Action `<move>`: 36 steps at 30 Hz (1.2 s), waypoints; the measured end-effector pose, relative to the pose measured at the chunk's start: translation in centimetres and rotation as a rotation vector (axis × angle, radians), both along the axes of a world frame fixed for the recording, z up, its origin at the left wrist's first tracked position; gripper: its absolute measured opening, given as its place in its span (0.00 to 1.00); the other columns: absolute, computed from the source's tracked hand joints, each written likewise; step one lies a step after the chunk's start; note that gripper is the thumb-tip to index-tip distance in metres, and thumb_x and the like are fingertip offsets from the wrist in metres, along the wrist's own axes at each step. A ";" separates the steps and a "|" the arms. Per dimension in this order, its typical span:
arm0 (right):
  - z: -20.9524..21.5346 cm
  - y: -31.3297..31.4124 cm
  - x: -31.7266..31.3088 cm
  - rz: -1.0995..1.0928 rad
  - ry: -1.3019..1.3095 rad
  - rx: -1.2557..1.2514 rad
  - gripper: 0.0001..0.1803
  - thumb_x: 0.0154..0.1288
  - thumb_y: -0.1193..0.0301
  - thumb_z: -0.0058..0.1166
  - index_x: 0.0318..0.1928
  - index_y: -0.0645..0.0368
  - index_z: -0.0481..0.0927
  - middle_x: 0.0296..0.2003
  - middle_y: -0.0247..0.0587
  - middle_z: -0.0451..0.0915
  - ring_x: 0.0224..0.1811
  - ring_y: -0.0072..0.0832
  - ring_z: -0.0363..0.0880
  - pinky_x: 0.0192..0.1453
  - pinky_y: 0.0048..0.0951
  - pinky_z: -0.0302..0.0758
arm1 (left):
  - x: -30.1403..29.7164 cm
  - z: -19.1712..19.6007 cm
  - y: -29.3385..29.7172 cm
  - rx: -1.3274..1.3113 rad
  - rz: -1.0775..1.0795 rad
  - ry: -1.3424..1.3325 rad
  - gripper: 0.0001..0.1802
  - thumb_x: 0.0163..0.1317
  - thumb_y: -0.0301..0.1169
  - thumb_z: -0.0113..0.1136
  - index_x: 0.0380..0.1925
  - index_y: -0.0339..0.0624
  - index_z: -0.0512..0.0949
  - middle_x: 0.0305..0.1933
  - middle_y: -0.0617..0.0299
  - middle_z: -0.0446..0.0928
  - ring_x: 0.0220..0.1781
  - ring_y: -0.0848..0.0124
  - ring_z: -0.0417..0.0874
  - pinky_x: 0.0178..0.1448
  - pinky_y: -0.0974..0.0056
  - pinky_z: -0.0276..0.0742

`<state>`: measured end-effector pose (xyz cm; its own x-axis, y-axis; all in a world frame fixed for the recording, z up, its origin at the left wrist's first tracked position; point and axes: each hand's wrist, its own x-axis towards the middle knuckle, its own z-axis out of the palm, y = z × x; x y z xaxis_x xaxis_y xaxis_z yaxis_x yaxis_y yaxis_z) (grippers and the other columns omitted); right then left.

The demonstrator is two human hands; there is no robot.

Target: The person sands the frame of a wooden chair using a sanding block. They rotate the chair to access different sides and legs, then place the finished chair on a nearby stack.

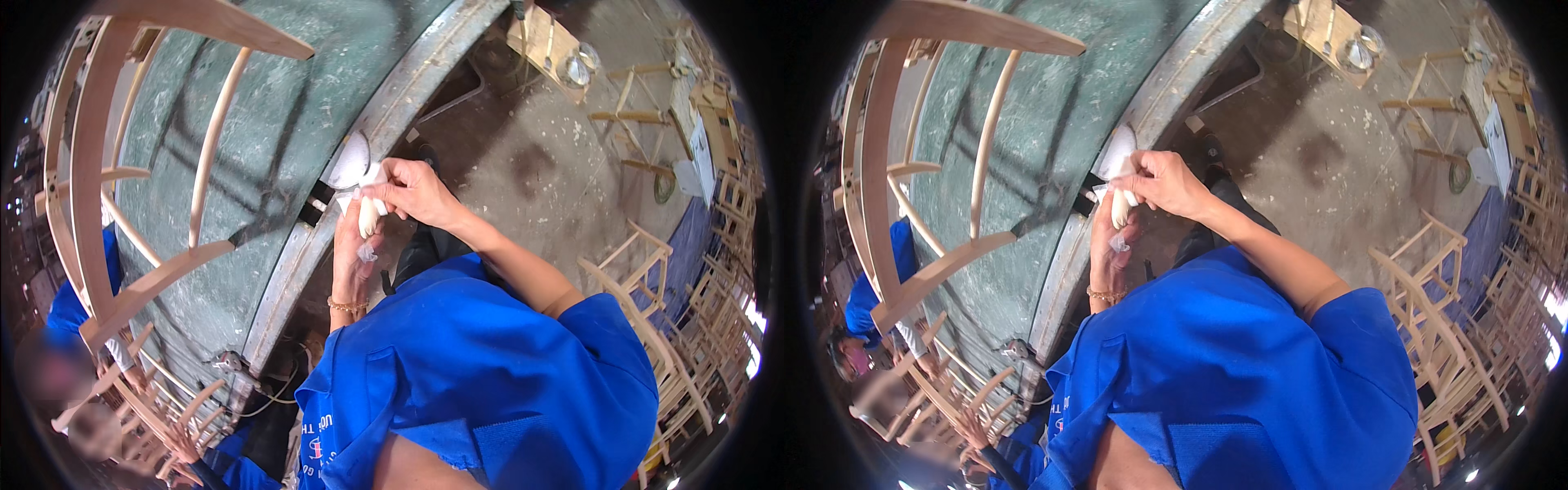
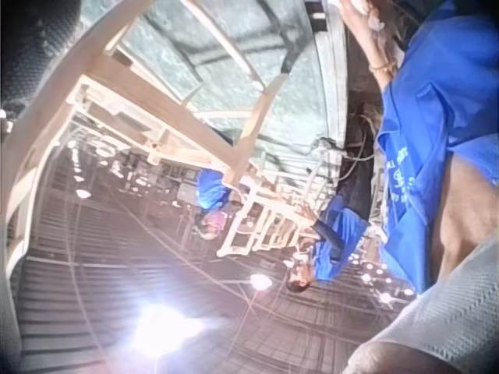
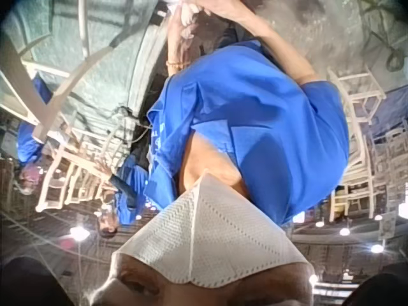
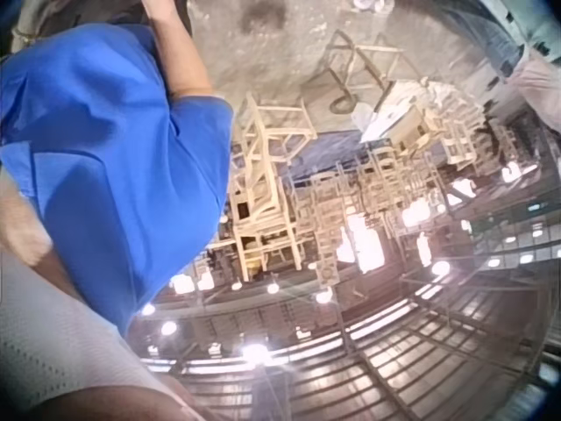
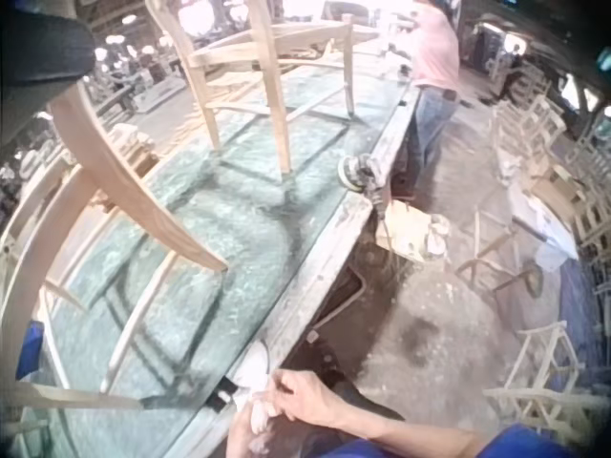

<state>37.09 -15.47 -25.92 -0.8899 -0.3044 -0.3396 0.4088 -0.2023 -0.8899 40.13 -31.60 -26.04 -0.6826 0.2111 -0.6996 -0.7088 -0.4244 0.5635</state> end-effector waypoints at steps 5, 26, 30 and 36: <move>-2.1 3.1 -0.7 -0.253 -0.107 -0.066 0.08 0.64 0.69 0.58 0.37 0.61 0.78 0.22 0.29 0.75 0.18 0.11 0.69 0.20 0.15 0.64 | -0.9 -0.3 1.6 0.274 -0.032 -0.110 0.17 0.72 0.45 0.45 0.34 0.44 0.70 0.17 0.67 0.64 0.08 0.81 0.57 0.11 0.77 0.53; -32.1 17.8 -13.9 -0.737 -0.531 0.082 0.11 0.58 0.74 0.54 0.42 0.64 0.74 0.25 0.41 0.80 0.22 0.28 0.80 0.25 0.25 0.76 | -1.1 -7.0 5.1 -0.282 -0.164 -0.388 0.19 0.68 0.48 0.52 0.32 0.43 0.74 0.20 0.66 0.71 0.16 0.80 0.68 0.16 0.75 0.60; -38.2 17.6 -14.0 -0.889 -0.784 0.742 0.22 0.57 0.69 0.60 0.50 0.65 0.73 0.42 0.51 0.80 0.40 0.40 0.81 0.43 0.35 0.77 | -1.2 -8.4 5.8 -0.275 -0.155 -0.431 0.18 0.67 0.48 0.53 0.32 0.43 0.74 0.20 0.66 0.71 0.16 0.79 0.69 0.17 0.75 0.60; -40.4 14.1 -13.2 -0.985 -0.916 0.059 0.22 0.57 0.64 0.62 0.51 0.60 0.79 0.49 0.49 0.79 0.40 0.39 0.83 0.37 0.36 0.81 | -1.1 -10.2 7.2 -0.379 -0.151 -0.516 0.19 0.66 0.49 0.55 0.34 0.44 0.74 0.23 0.68 0.71 0.17 0.80 0.68 0.19 0.75 0.61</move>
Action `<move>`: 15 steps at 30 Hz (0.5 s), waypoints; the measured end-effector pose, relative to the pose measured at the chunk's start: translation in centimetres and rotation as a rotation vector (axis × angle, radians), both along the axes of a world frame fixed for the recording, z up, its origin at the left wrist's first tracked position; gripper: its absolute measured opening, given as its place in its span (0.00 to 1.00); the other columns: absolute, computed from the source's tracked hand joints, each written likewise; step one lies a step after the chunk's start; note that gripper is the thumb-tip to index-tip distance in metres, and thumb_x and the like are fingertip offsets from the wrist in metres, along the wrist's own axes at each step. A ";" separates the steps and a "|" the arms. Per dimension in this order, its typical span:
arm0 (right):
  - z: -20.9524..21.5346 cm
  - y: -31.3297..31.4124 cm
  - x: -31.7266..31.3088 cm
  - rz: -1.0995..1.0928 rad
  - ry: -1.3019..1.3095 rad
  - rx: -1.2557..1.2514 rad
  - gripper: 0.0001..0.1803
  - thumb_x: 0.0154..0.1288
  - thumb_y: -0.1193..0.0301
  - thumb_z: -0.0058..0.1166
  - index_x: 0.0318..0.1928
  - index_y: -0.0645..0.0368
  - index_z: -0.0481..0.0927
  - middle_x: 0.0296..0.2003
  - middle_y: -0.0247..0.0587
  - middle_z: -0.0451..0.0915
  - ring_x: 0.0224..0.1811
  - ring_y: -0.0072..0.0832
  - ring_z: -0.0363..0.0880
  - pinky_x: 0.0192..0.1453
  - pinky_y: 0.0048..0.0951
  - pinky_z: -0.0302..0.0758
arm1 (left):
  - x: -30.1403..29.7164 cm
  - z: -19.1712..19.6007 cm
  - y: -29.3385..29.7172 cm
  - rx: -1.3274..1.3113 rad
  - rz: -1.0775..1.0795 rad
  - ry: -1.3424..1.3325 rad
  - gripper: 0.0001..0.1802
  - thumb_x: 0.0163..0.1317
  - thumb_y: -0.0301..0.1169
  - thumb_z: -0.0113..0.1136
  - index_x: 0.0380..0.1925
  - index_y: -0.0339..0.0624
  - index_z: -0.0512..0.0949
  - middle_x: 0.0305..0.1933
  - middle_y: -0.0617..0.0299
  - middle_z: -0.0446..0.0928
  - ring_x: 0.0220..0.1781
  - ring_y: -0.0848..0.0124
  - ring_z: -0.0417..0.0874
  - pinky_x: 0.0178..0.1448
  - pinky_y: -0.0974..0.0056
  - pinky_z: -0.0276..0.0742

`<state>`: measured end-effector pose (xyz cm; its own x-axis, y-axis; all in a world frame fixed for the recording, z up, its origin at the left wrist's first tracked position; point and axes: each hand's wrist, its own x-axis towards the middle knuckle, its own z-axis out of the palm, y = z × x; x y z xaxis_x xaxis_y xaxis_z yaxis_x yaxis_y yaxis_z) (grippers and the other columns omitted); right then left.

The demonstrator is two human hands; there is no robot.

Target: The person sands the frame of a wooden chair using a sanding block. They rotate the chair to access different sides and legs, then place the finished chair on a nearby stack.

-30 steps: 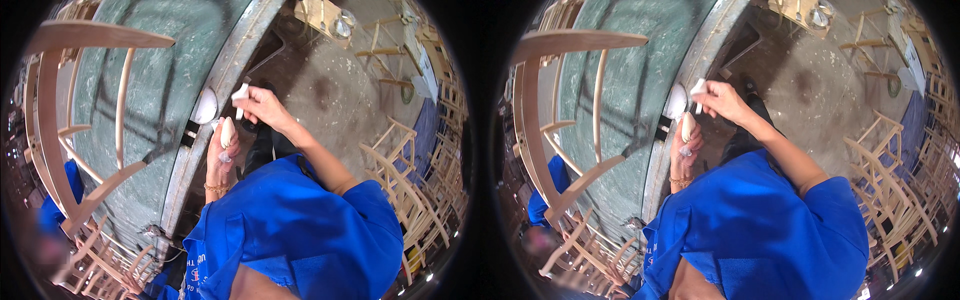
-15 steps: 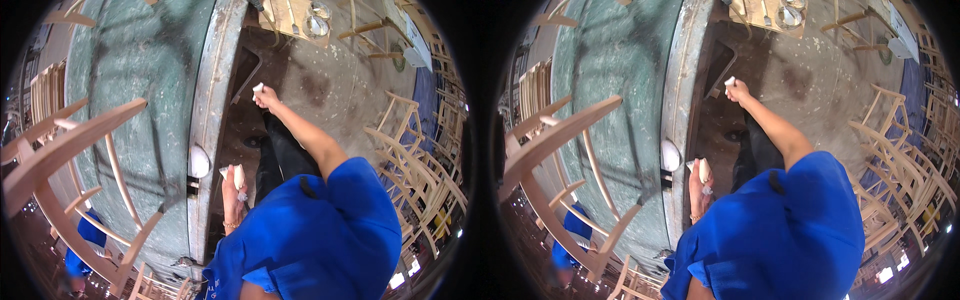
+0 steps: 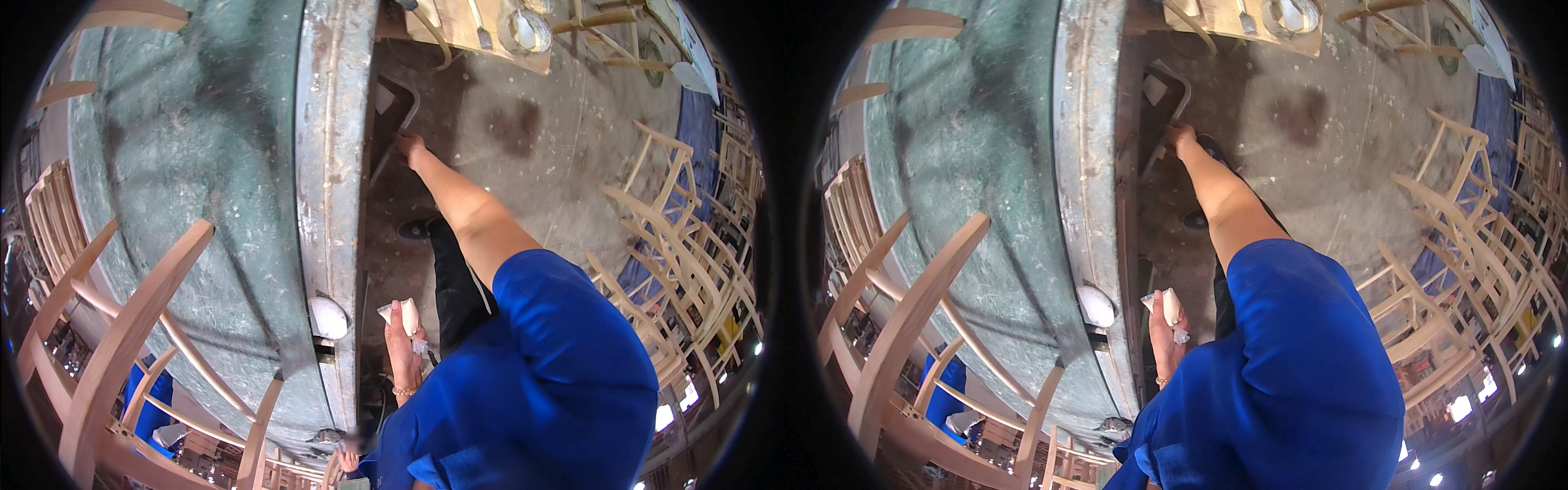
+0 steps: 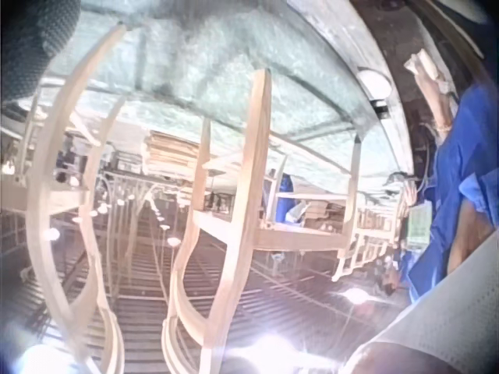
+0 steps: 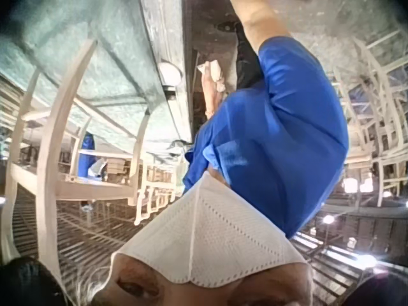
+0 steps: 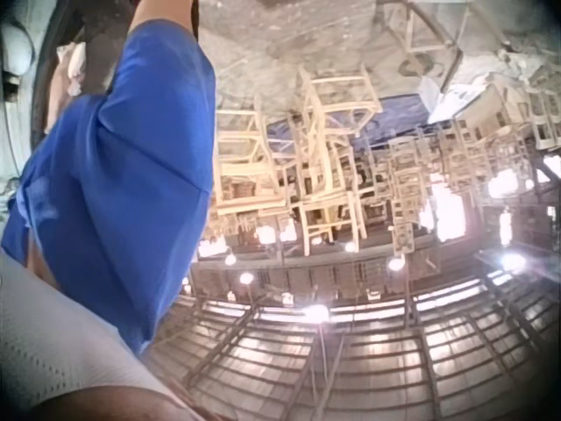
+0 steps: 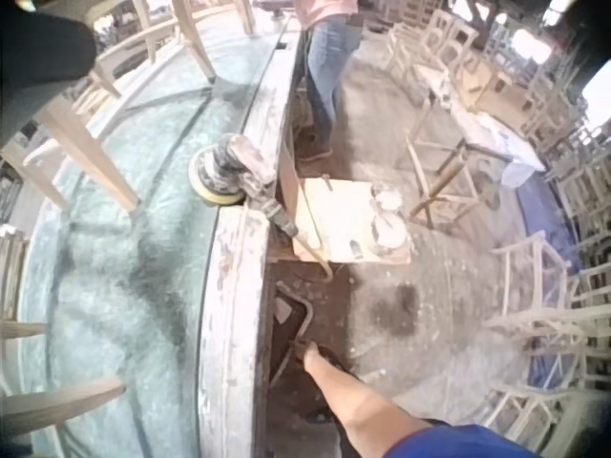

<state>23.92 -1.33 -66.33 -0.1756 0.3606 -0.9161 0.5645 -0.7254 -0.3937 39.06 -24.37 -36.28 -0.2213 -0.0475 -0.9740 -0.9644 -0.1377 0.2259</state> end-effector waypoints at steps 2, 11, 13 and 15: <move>-0.6 -0.3 -0.4 0.095 -0.001 0.087 0.22 0.57 0.63 0.61 0.51 0.59 0.80 0.45 0.48 0.81 0.39 0.36 0.83 0.35 0.36 0.81 | -0.6 0.5 0.8 -0.036 -0.043 -0.021 0.19 0.66 0.49 0.55 0.34 0.44 0.74 0.23 0.68 0.71 0.19 0.80 0.69 0.19 0.75 0.62; 0.4 7.9 1.1 0.484 -0.222 0.576 0.19 0.60 0.57 0.55 0.43 0.59 0.80 0.44 0.53 0.81 0.51 0.48 0.78 0.52 0.42 0.73 | 0.0 -0.8 1.0 -0.089 -0.082 -0.030 0.19 0.65 0.51 0.55 0.33 0.45 0.73 0.24 0.68 0.72 0.21 0.79 0.70 0.21 0.73 0.64; 0.0 10.4 1.9 0.540 -0.173 0.442 0.22 0.60 0.56 0.55 0.49 0.58 0.78 0.48 0.51 0.79 0.54 0.47 0.76 0.56 0.42 0.72 | -0.3 -0.8 1.2 -0.065 -0.121 -0.016 0.19 0.65 0.51 0.55 0.33 0.45 0.73 0.23 0.68 0.71 0.21 0.79 0.71 0.21 0.73 0.63; -1.3 11.0 2.7 0.531 -0.121 0.479 0.25 0.59 0.56 0.56 0.52 0.58 0.76 0.49 0.51 0.79 0.55 0.46 0.75 0.57 0.41 0.71 | -0.8 -0.6 1.6 -0.051 -0.154 -0.007 0.20 0.65 0.51 0.55 0.33 0.45 0.73 0.23 0.68 0.71 0.20 0.79 0.71 0.21 0.73 0.63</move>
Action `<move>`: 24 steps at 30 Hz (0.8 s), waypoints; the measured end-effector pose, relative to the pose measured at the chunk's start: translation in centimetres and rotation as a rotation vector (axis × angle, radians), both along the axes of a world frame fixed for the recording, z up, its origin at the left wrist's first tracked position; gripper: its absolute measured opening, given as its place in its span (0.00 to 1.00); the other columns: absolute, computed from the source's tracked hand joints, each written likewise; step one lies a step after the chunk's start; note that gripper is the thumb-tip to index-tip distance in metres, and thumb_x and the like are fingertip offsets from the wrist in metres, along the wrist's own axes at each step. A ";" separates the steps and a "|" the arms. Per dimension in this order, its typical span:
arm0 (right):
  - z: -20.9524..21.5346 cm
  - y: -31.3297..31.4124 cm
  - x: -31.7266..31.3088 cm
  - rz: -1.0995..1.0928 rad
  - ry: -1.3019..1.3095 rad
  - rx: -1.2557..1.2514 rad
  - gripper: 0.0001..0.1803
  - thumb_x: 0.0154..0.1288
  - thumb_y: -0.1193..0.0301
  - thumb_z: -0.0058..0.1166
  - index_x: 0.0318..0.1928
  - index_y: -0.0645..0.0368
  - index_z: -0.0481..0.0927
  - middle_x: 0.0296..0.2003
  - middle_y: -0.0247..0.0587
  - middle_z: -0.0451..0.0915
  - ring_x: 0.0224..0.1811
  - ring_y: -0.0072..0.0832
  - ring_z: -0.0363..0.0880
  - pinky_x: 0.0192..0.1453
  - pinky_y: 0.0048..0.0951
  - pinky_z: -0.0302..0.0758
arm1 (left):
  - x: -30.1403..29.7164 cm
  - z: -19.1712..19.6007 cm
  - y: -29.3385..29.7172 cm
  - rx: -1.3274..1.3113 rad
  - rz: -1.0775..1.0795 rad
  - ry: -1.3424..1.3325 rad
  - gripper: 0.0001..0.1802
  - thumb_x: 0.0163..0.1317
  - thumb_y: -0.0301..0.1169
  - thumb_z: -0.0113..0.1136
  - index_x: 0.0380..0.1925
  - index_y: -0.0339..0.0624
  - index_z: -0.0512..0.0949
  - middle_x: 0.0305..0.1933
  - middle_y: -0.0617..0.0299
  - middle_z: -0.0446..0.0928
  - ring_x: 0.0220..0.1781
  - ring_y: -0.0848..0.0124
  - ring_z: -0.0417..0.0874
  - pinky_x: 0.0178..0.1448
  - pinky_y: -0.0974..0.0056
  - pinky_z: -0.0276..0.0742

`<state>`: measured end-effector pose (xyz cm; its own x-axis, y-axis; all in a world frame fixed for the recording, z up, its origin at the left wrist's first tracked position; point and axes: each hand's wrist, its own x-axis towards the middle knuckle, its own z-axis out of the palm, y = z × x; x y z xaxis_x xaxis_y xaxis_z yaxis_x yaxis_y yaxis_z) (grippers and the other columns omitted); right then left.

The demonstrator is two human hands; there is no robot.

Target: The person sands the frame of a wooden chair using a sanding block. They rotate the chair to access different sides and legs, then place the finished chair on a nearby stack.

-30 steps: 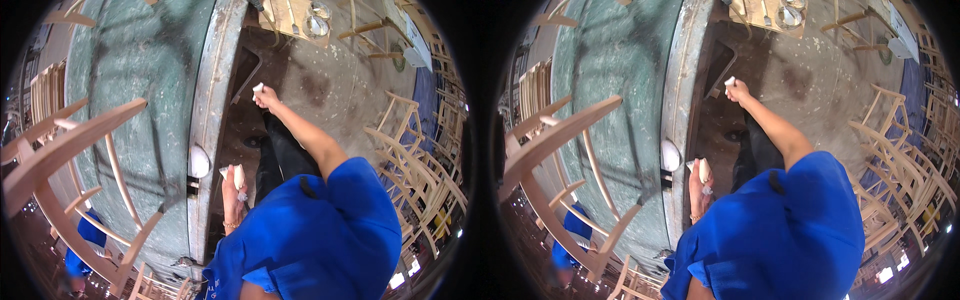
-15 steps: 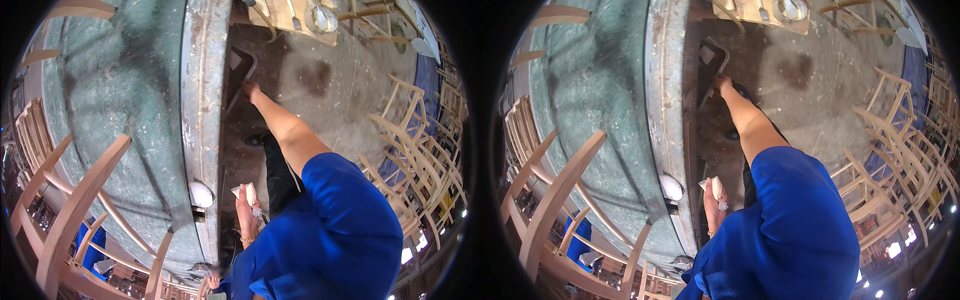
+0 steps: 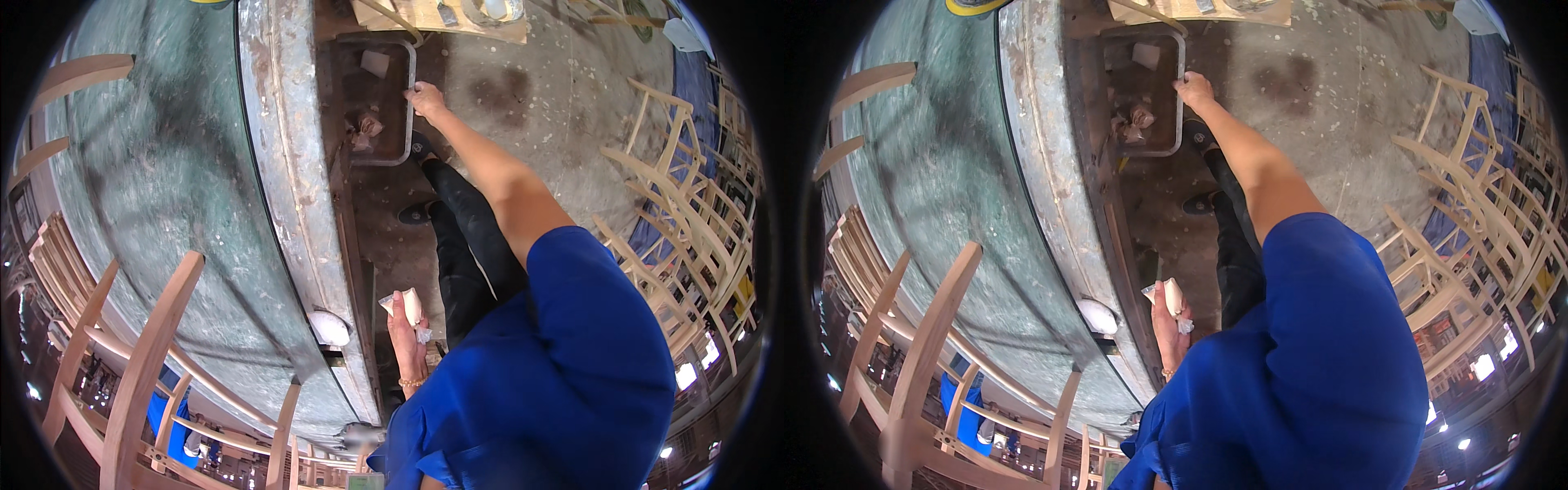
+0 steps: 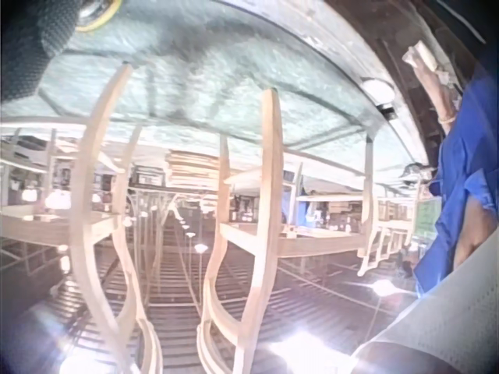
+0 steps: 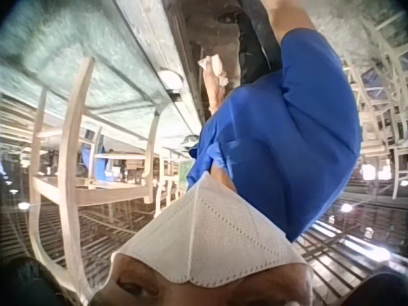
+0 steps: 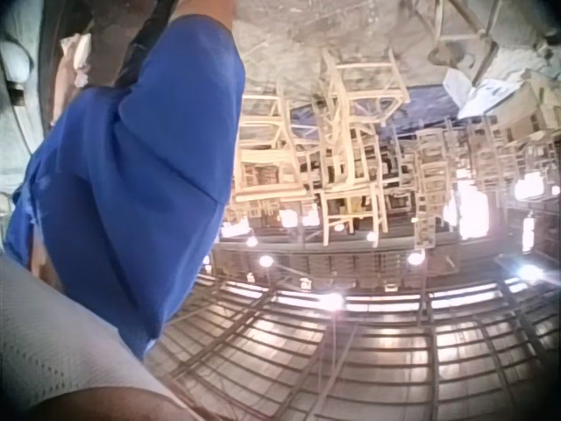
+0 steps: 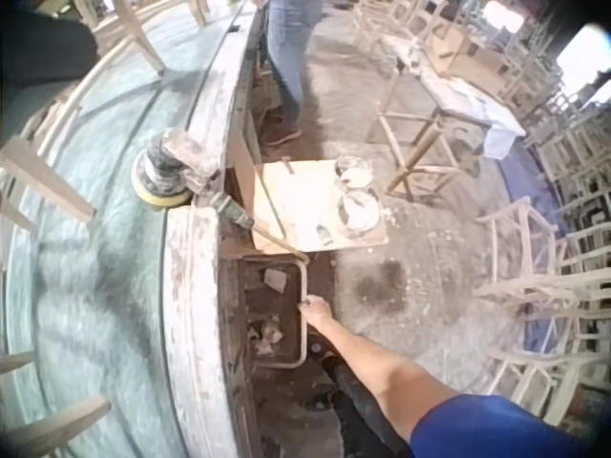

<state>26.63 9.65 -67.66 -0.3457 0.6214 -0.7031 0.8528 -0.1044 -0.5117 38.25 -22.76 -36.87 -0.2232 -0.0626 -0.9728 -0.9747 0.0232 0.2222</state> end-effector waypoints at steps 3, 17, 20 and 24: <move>1.1 -1.3 0.5 -0.021 0.035 0.007 0.32 0.58 0.56 0.58 0.59 0.57 0.70 0.53 0.50 0.77 0.58 0.45 0.73 0.60 0.40 0.69 | -0.2 -0.3 0.5 -0.019 -0.001 -0.003 0.19 0.65 0.51 0.55 0.32 0.45 0.73 0.22 0.68 0.71 0.20 0.79 0.71 0.21 0.73 0.63; 1.3 -9.9 3.2 -0.134 0.049 0.141 0.17 0.62 0.66 0.51 0.49 0.58 0.72 0.42 0.61 0.79 0.48 0.57 0.76 0.49 0.48 0.72 | -0.7 -1.7 1.5 -0.023 -0.055 -0.017 0.19 0.66 0.50 0.55 0.33 0.46 0.72 0.23 0.68 0.71 0.19 0.79 0.70 0.20 0.74 0.64; 2.7 -13.5 4.1 -0.250 0.094 0.002 0.20 0.61 0.66 0.53 0.52 0.59 0.69 0.45 0.63 0.77 0.51 0.58 0.73 0.52 0.48 0.71 | -0.6 -2.3 1.7 -0.040 -0.127 -0.062 0.20 0.65 0.51 0.56 0.34 0.46 0.72 0.24 0.68 0.72 0.20 0.78 0.71 0.21 0.73 0.64; 3.2 -17.2 5.4 -0.387 0.074 -0.066 0.23 0.61 0.65 0.54 0.54 0.61 0.68 0.45 0.62 0.77 0.51 0.57 0.74 0.52 0.48 0.71 | -1.0 -1.5 2.8 -0.106 -0.203 -0.032 0.20 0.64 0.52 0.56 0.36 0.45 0.73 0.26 0.68 0.72 0.21 0.78 0.71 0.22 0.73 0.65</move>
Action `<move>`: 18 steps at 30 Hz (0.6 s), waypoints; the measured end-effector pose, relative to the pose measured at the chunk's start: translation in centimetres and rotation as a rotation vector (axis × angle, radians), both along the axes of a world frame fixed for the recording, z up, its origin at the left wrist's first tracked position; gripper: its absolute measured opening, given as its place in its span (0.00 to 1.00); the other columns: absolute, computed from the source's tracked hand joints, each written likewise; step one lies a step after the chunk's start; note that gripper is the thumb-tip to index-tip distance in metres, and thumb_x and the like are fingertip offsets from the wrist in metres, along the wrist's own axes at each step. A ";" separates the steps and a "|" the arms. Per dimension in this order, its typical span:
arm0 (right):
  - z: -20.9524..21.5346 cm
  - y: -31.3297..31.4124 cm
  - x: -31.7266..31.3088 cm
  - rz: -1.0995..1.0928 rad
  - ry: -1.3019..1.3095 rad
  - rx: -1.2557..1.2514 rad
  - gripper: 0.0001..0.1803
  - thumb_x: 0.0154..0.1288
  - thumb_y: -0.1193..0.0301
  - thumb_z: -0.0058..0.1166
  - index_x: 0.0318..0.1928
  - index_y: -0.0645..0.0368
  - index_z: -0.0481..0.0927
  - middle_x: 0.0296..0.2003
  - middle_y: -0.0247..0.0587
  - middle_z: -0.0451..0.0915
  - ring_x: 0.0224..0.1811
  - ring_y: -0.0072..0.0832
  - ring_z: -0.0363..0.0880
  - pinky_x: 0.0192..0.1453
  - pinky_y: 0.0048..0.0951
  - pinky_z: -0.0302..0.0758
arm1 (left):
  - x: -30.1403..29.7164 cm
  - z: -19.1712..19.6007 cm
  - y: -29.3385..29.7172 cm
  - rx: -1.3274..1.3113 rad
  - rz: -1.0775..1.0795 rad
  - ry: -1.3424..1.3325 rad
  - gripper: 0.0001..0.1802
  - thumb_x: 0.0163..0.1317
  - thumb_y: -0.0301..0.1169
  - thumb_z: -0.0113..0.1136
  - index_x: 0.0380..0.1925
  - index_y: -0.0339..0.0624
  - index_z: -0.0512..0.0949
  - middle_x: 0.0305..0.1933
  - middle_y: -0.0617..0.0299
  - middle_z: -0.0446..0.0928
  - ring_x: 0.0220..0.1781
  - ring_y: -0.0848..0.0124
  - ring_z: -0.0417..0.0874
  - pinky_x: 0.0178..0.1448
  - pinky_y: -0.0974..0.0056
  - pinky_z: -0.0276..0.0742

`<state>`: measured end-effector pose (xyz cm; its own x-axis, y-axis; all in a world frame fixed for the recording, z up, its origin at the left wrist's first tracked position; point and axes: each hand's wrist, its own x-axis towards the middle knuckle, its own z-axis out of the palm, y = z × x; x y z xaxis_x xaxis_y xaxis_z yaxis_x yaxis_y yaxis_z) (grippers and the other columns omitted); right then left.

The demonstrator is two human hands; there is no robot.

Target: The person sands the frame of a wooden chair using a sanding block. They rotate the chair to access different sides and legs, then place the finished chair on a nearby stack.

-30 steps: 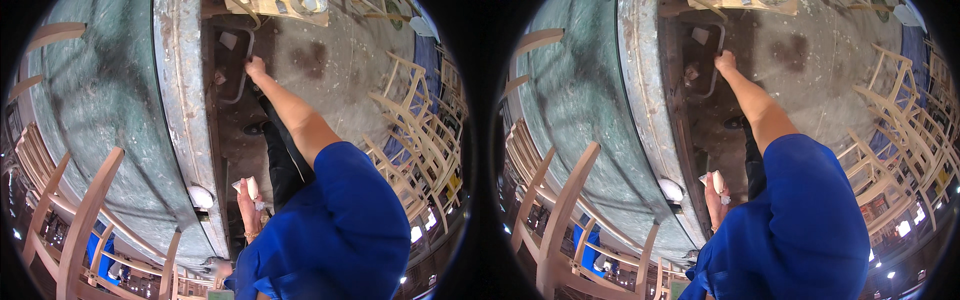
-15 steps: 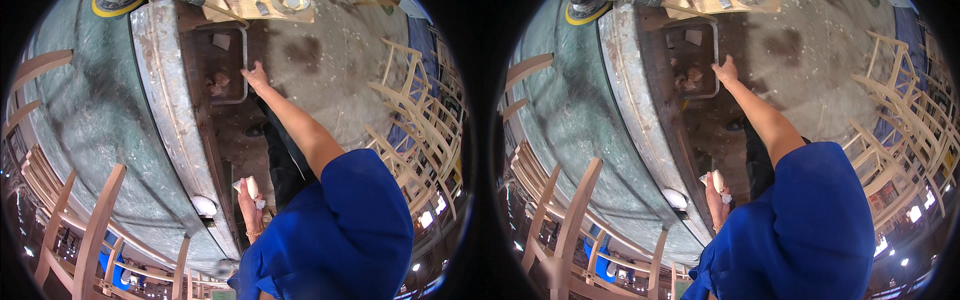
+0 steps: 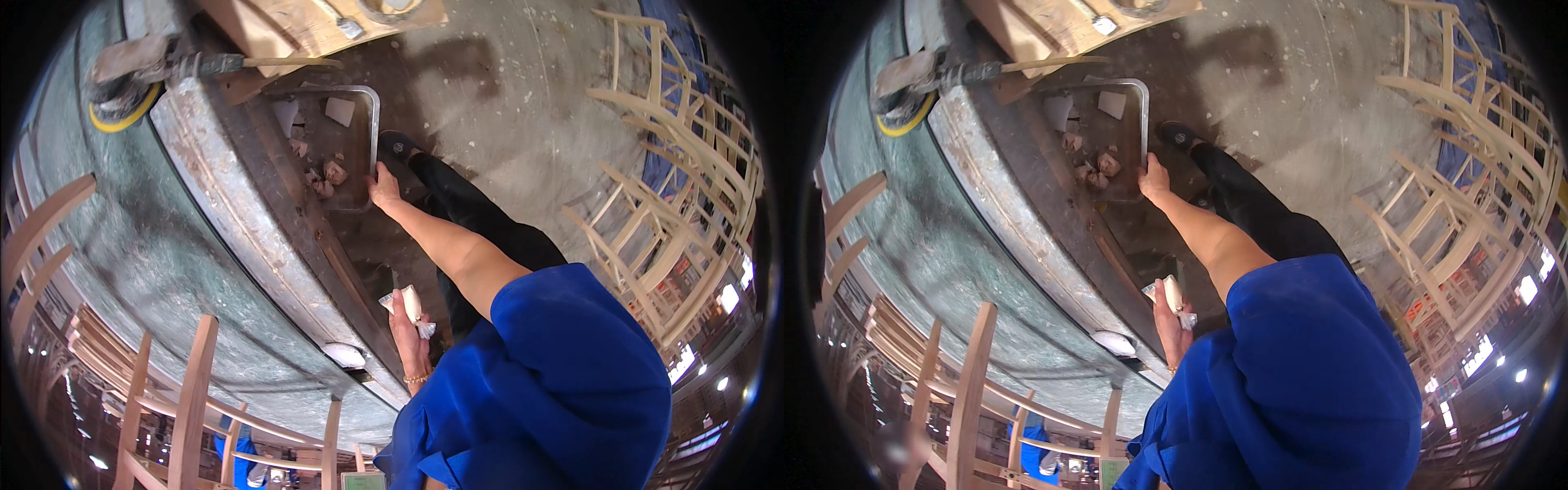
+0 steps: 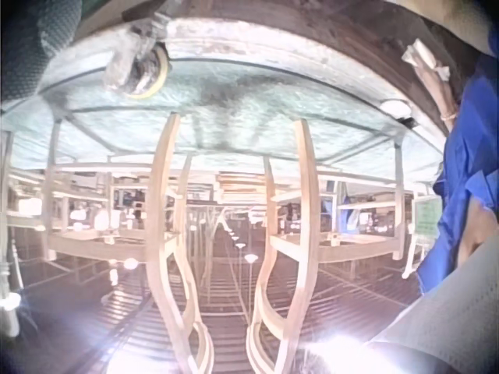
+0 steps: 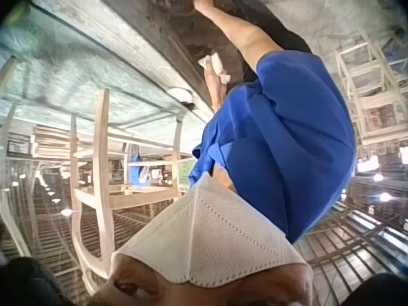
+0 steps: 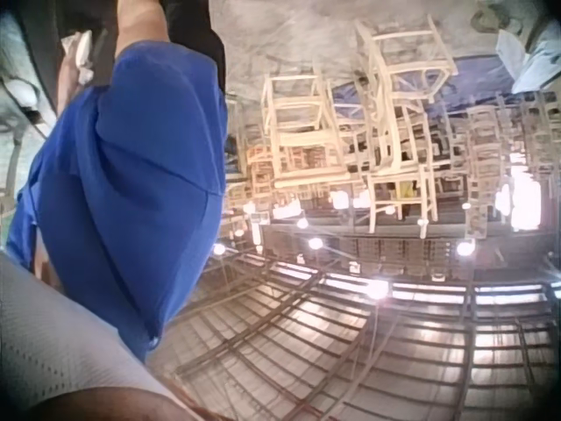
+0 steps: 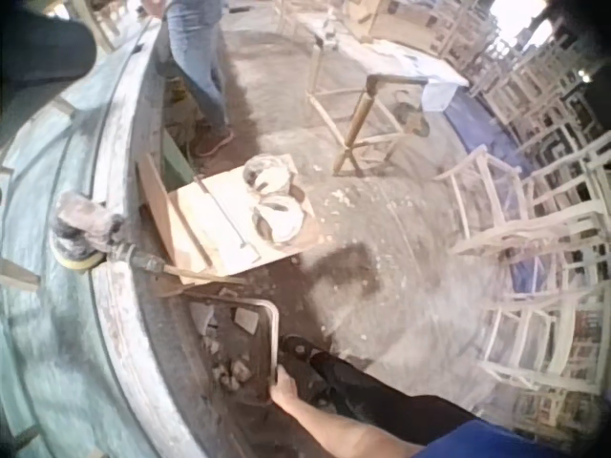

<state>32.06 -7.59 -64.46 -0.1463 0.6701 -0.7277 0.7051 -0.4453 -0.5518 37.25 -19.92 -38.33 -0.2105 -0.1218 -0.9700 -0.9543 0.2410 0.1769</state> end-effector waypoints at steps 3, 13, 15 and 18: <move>0.3 0.1 1.0 -0.038 -0.057 0.009 0.19 0.61 0.66 0.53 0.50 0.59 0.68 0.40 0.62 0.79 0.47 0.59 0.75 0.49 0.51 0.71 | -1.0 -0.7 -0.1 -0.008 -0.059 -0.005 0.20 0.64 0.52 0.56 0.36 0.45 0.73 0.27 0.68 0.72 0.22 0.78 0.71 0.22 0.73 0.65; 1.3 -3.1 3.0 0.263 -0.102 -0.267 0.21 0.60 0.68 0.52 0.55 0.54 0.69 0.46 0.58 0.78 0.51 0.52 0.76 0.54 0.48 0.73 | -2.2 -2.2 2.7 0.010 -0.122 0.026 0.19 0.67 0.50 0.52 0.30 0.45 0.72 0.19 0.68 0.69 0.16 0.79 0.67 0.19 0.73 0.62; 0.7 -4.5 4.1 0.556 -0.007 -0.343 0.25 0.59 0.68 0.53 0.58 0.54 0.68 0.49 0.54 0.78 0.52 0.51 0.76 0.55 0.46 0.73 | -2.2 -1.7 2.5 0.003 -0.110 0.024 0.19 0.67 0.50 0.53 0.30 0.45 0.72 0.20 0.67 0.69 0.17 0.79 0.68 0.19 0.73 0.62; 1.0 -5.0 3.6 0.850 0.054 -0.361 0.27 0.57 0.69 0.54 0.59 0.56 0.70 0.50 0.49 0.79 0.52 0.48 0.78 0.54 0.44 0.74 | -2.5 -2.6 1.3 -0.009 -0.086 0.028 0.20 0.65 0.51 0.54 0.32 0.45 0.73 0.23 0.67 0.71 0.19 0.78 0.70 0.20 0.73 0.63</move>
<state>35.63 -12.63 -63.48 -0.5250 0.0559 -0.8492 0.8508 0.0585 -0.5222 34.76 -18.64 -40.90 -0.2480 -0.1108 -0.9624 -0.9246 0.3237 0.2010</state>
